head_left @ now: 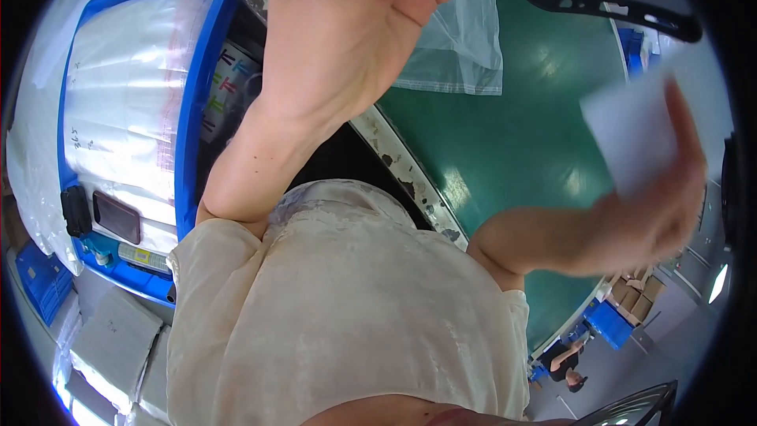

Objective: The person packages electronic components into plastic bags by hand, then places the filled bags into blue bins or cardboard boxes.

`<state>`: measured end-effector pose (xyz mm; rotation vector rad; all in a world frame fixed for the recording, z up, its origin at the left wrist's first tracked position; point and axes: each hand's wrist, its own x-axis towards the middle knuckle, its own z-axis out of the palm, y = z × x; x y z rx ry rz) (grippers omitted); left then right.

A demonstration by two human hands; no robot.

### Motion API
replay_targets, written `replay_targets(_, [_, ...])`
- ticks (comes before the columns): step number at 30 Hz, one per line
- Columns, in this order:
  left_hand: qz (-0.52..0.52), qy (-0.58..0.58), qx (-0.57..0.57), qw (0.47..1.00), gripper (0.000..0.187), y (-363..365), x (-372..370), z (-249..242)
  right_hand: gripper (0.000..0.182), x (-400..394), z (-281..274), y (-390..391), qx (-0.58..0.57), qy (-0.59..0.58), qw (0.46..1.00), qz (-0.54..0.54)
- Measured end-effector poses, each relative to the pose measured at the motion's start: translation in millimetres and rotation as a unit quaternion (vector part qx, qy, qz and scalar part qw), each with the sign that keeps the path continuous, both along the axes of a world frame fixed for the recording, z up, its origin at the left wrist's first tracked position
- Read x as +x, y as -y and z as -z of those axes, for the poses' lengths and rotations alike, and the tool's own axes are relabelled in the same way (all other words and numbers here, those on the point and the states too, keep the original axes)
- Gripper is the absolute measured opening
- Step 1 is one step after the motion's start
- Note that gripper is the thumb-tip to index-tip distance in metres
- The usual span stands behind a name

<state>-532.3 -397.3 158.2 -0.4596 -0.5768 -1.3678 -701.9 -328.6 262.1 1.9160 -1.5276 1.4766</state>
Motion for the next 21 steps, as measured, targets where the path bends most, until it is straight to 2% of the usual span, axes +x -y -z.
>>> replay_targets(1, [-0.016, 0.043, 0.066, 0.997, 0.023, -15.0, 2.0, -8.0, 0.042, 0.8, 1.0, 5.9, 0.066, -0.008, 0.997, -0.048])
replay_targets(2, [-0.030, 0.086, 0.133, 0.987, 0.024, -30.7, 4.5, -19.2, 0.042, 2.2, 7.0, 13.1, 0.071, -0.010, 0.996, -0.046])
replay_targets(3, [-0.043, 0.130, 0.197, 0.971, 0.024, -39.4, 5.0, -24.5, 0.036, 4.2, 13.9, 19.9, 0.051, 0.002, 0.995, -0.087])
replay_targets(5, [-0.044, 0.128, 0.202, 0.970, 0.024, -44.7, 4.6, -22.6, 0.023, 12.6, 24.8, 29.5, 0.009, 0.027, 0.984, -0.175])
replay_targets(6, [-0.047, 0.127, 0.204, 0.969, 0.024, -44.2, 6.6, -20.4, 0.023, 18.8, 26.3, 30.2, 0.011, 0.025, 0.983, -0.180])
replay_targets(14, [-0.082, 0.117, 0.224, 0.964, 0.024, -46.0, 31.2, -3.8, 0.017, 76.1, 23.7, 24.2, 0.004, 0.062, 0.992, -0.106])
replay_targets(21, [-0.111, 0.108, 0.233, 0.960, 0.024, -54.2, 39.2, -2.0, 0.016, 60.2, 24.9, 46.3, 0.046, 0.004, 0.965, -0.260])
